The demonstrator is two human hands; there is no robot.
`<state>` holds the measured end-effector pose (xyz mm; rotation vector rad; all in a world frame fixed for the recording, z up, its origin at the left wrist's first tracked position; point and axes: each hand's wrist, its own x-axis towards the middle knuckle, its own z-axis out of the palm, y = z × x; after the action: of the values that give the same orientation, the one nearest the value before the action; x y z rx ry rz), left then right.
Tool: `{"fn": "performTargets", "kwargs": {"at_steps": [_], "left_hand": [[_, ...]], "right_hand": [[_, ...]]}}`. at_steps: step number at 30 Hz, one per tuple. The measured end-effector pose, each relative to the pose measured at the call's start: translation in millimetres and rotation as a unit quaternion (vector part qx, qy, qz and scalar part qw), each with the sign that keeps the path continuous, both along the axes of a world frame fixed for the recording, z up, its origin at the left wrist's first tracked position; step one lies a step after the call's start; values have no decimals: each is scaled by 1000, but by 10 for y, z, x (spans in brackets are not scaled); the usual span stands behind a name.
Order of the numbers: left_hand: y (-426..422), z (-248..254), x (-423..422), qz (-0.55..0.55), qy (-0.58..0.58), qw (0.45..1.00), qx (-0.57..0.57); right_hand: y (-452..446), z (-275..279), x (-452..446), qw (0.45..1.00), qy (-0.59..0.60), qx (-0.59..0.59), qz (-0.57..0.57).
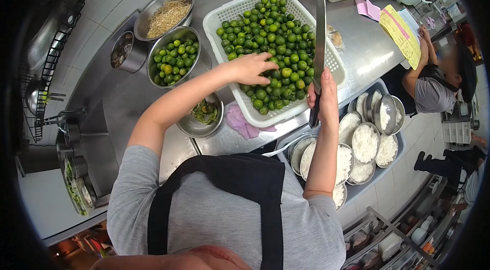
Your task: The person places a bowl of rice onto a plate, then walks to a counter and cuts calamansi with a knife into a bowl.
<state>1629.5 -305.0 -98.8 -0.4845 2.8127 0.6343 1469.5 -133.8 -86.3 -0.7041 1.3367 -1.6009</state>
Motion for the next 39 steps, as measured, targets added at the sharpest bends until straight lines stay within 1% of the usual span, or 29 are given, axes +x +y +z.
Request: {"fn": "performTargets", "kwargs": {"at_steps": [1, 2, 4, 6, 8, 9, 11, 12, 14, 16, 18, 22, 23, 24, 26, 27, 28, 30, 32, 34, 36, 37, 38, 39], "left_hand": [[-103, 30, 14, -62, 16, 998, 9], [-228, 130, -8, -90, 33, 993, 74], [-586, 126, -36, -50, 126, 978, 156], [-822, 287, -57, 138, 99, 980, 106], [-1191, -7, -100, 206, 144, 968, -6], [-1262, -95, -135, 207, 144, 968, -5], [-1331, -264, -211, 241, 17, 968, -67], [-1325, -351, -237, 240, 17, 968, -65], [-1295, -480, -285, 237, 39, 960, -147], [-1337, -513, -264, 223, 15, 966, -128], [-1342, -450, -249, 163, -46, 984, -50], [-1103, -373, -204, 163, -42, 984, -61], [-1022, -237, -188, 108, -76, 990, -52], [-930, -236, -180, 107, -75, 990, -52], [-712, -232, -201, 100, -52, 990, -89], [-571, -241, -185, 109, -24, 992, -61], [-447, -237, -200, 109, -45, 991, -59], [-52, -47, -115, 111, -22, 991, -72], [225, -50, -126, 108, -19, 993, -51], [494, -176, -72, 99, 106, 986, -81], [669, -184, -31, 34, 126, 984, -120], [726, -183, -52, 12, 109, 991, -80], [813, -112, -36, 4, 98, 993, -72], [798, -77, -37, -11, 115, 993, -36]], "right_hand": [[-4, 10, 5, 1000, -1, 1, 0], [-8, 38, 10, 1000, 4, 3, 6], [-13, 48, 5, 1000, 9, 6, 13], [-18, 36, 6, 1000, 15, 6, 13], [-15, 36, 8, 1000, 12, 8, 14], [-15, 38, 3, 1000, 9, 8, 14], [-17, 38, 3, 1000, 11, 8, 16], [-14, 35, 4, 1000, 12, 6, 16], [-12, 31, -4, 1000, 11, 3, 14], [0, 19, -1, 1000, 7, 1, 12], [-6, 18, -2, 1000, 2, 2, 10], [-10, 32, 3, 1000, 0, 4, 5], [-13, 19, -6, 1000, 0, -1, 9], [-9, 9, -10, 1000, -1, -5, 12], [-7, 15, -8, 1000, 0, -3, 12], [-10, 20, -4, 1000, 0, -2, 11], [-4, 21, 1, 1000, 1, -3, 14], [-2, 26, 7, 1000, -1, 4, 5], [-2, 35, 14, 1000, -3, 2, 4], [-7, 37, 20, 1000, -6, 1, 4], [1, 27, 17, 1000, -6, -2, 1], [-1, 12, 10, 1000, -7, 0, 0], [0, 18, 12, 1000, -6, 0, 0], [1, 26, 16, 1000, -13, 1, -2]]}}
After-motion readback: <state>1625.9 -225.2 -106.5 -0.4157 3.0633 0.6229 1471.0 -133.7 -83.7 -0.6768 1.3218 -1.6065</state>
